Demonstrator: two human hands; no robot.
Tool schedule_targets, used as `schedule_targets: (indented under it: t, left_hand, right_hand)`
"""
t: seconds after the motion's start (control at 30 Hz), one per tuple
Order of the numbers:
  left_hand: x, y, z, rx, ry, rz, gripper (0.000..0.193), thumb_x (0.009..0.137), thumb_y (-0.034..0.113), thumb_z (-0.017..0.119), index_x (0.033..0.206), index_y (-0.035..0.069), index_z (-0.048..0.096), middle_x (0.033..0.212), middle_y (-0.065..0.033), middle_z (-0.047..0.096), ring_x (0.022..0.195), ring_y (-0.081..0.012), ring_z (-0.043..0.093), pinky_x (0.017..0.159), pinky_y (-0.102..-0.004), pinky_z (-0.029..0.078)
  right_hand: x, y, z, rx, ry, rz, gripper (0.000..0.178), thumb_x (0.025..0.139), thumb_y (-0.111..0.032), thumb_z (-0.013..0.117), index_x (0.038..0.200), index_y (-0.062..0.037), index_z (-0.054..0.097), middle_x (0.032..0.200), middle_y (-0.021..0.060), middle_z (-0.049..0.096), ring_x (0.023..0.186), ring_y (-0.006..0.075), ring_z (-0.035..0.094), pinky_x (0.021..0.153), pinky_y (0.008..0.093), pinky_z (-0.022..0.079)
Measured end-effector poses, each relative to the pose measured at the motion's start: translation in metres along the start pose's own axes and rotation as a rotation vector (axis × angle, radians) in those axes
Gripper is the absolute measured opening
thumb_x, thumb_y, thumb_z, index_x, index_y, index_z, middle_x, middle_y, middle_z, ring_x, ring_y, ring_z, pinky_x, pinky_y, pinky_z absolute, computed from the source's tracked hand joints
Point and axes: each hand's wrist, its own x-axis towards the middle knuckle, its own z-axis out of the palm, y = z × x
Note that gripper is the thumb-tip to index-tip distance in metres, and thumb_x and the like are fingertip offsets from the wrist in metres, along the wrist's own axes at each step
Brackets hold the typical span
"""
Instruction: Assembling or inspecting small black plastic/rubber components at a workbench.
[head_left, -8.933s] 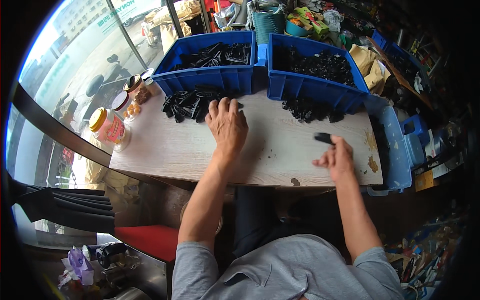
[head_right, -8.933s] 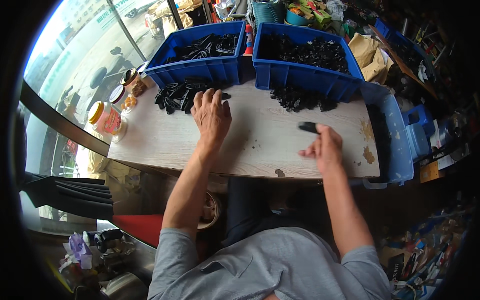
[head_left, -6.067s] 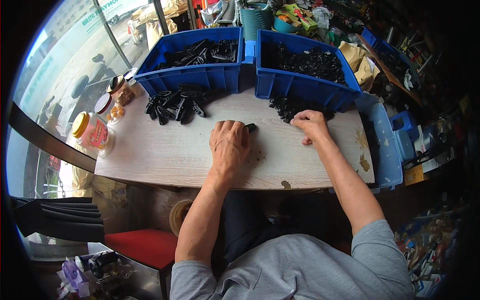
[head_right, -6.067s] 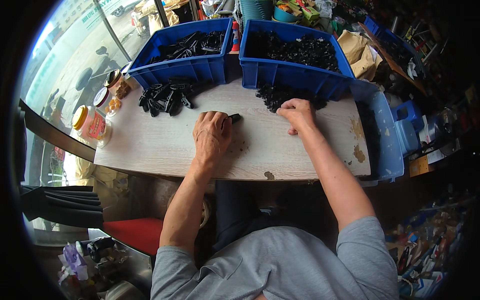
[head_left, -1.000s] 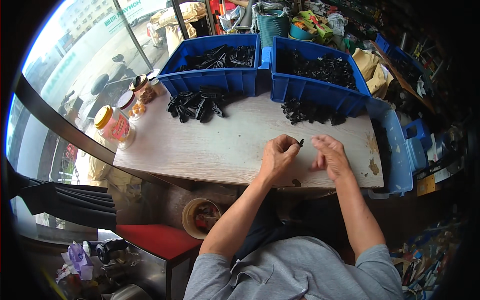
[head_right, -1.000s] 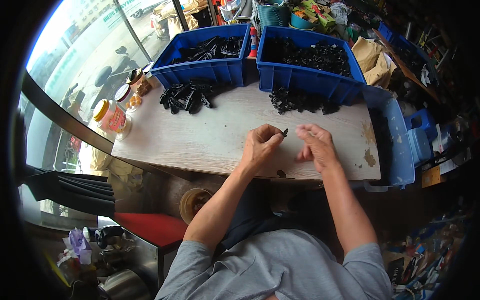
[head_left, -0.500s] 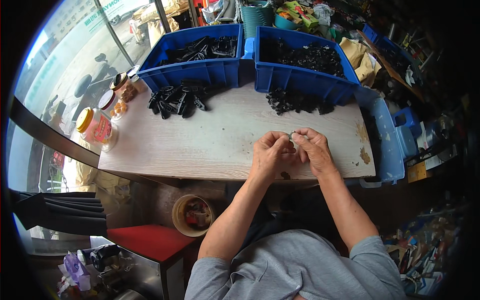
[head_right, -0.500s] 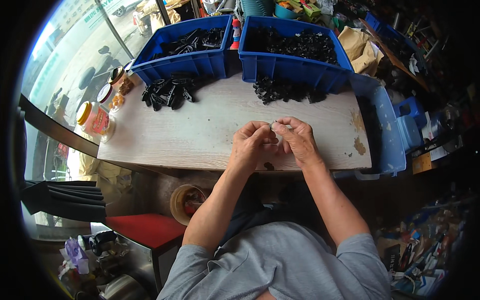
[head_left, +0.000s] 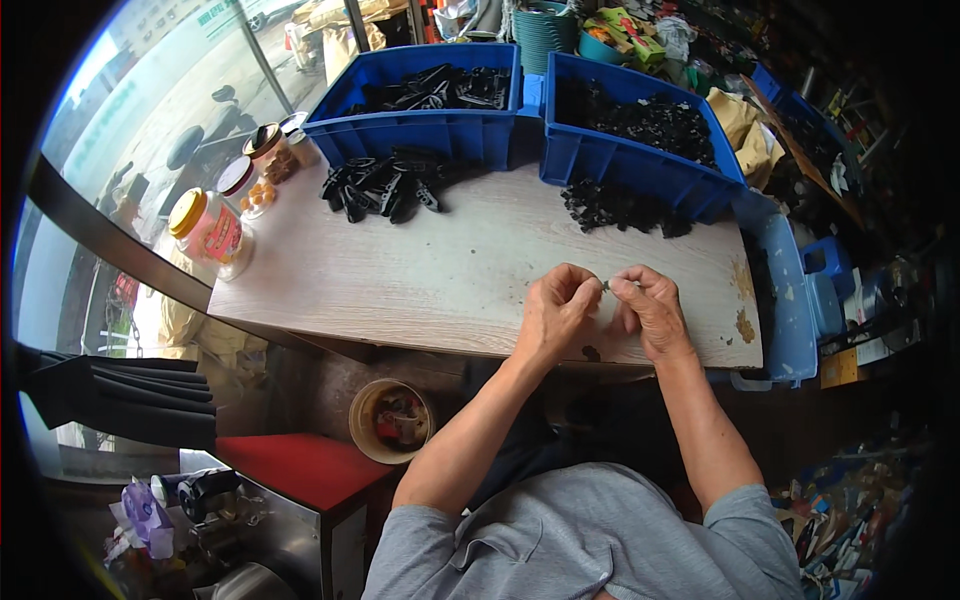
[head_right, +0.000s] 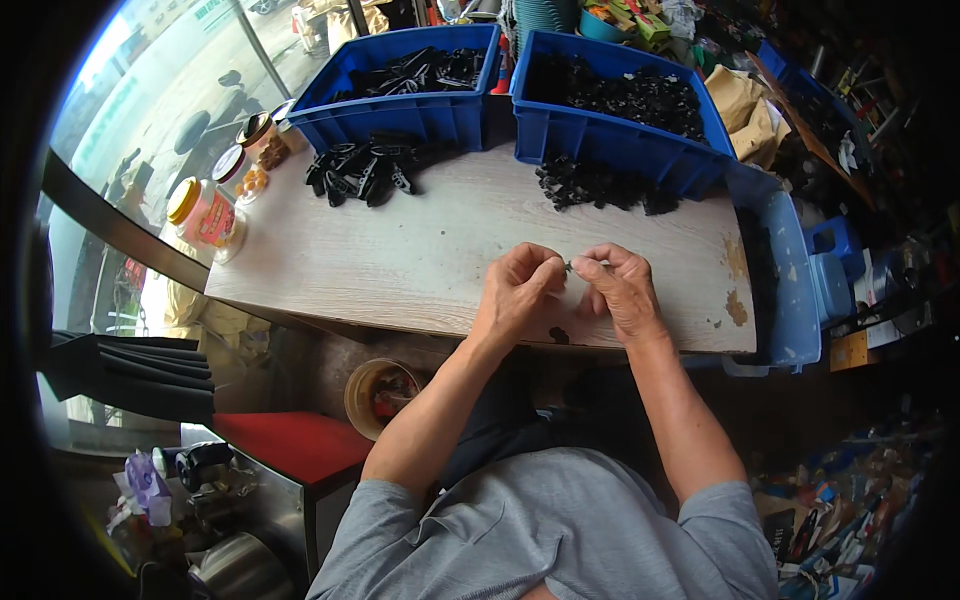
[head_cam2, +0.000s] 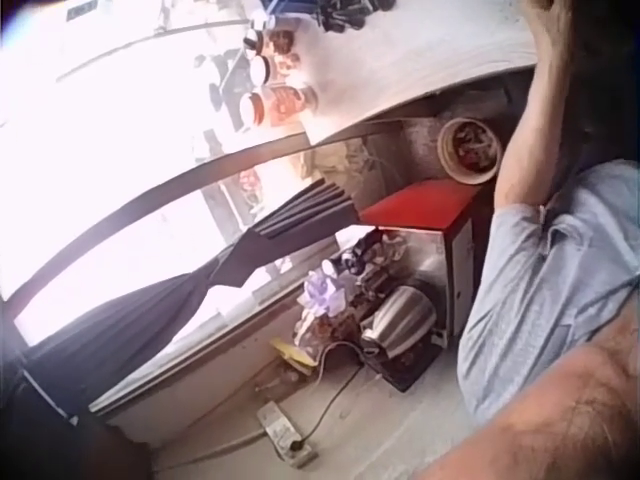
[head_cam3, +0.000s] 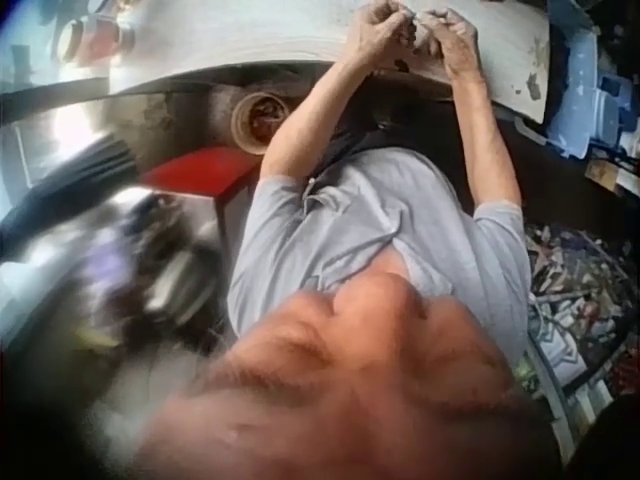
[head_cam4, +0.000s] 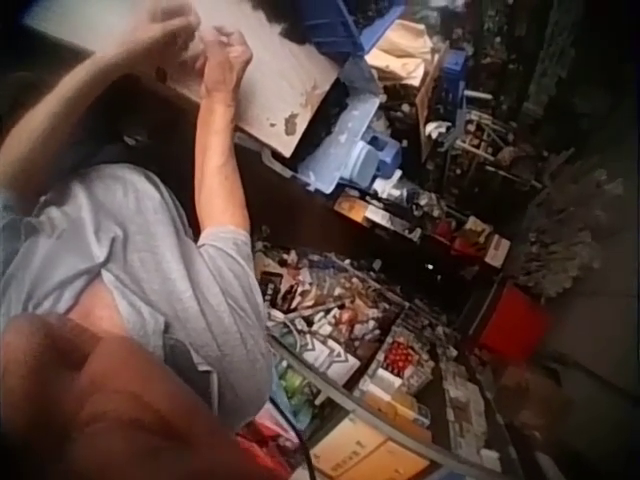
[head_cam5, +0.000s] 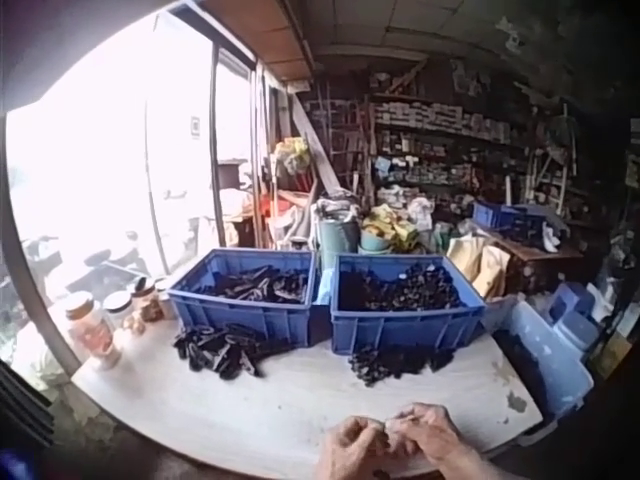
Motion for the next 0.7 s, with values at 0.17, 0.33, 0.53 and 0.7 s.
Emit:
schedule_targets:
  t: [0.17,0.33,0.53,0.7]
  left_hand:
    - [0.034,0.041,-0.073,1.389,0.724,0.893,0.032,0.087,0.018,0.066,0.111,-0.002,0.062,0.119,-0.0187,0.062,0.109,-0.0342,0.058,0.091,-0.0409,0.049]
    - [0.058,0.046,-0.140,1.742,0.559,0.732,0.023,0.083,0.015,0.063,0.099,-0.001,0.063,0.125,-0.0206,0.057,0.122,-0.0397,0.051,0.101,-0.0463,0.043]
    - [0.039,0.026,-0.109,1.654,0.233,0.868,0.017,0.080,0.004,0.065,0.096,0.005,0.063,0.103,-0.0128,0.067,0.120,-0.0362,0.057,0.100,-0.0454,0.044]
    - [0.014,0.029,-0.098,1.520,0.116,0.917,0.023,0.076,-0.001,0.065,0.098,0.006,0.063,0.098,-0.0126,0.068,0.114,-0.0351,0.061,0.099,-0.0454,0.046]
  right_hand:
    - [0.001,0.005,-0.003,0.127,0.019,0.009,0.016,0.088,-0.019,0.072,0.090,-0.0055,0.063,0.049,0.0012,0.048,0.042,0.0145,0.053,0.044,0.0326,0.053]
    - [0.003,0.002,0.004,0.124,0.020,0.026,0.016,0.088,-0.019,0.071,0.090,-0.0060,0.062,0.049,0.0013,0.049,0.040,0.0154,0.054,0.043,0.0320,0.052]
    - [0.002,0.006,-0.002,0.119,0.029,0.011,0.016,0.089,-0.019,0.071,0.090,-0.0058,0.062,0.049,0.0011,0.048,0.041,0.0156,0.054,0.043,0.0319,0.052]
    - [0.002,0.006,-0.002,0.138,0.033,0.007,0.015,0.089,-0.018,0.070,0.090,-0.0059,0.062,0.050,0.0014,0.047,0.043,0.0153,0.054,0.045,0.0337,0.054]
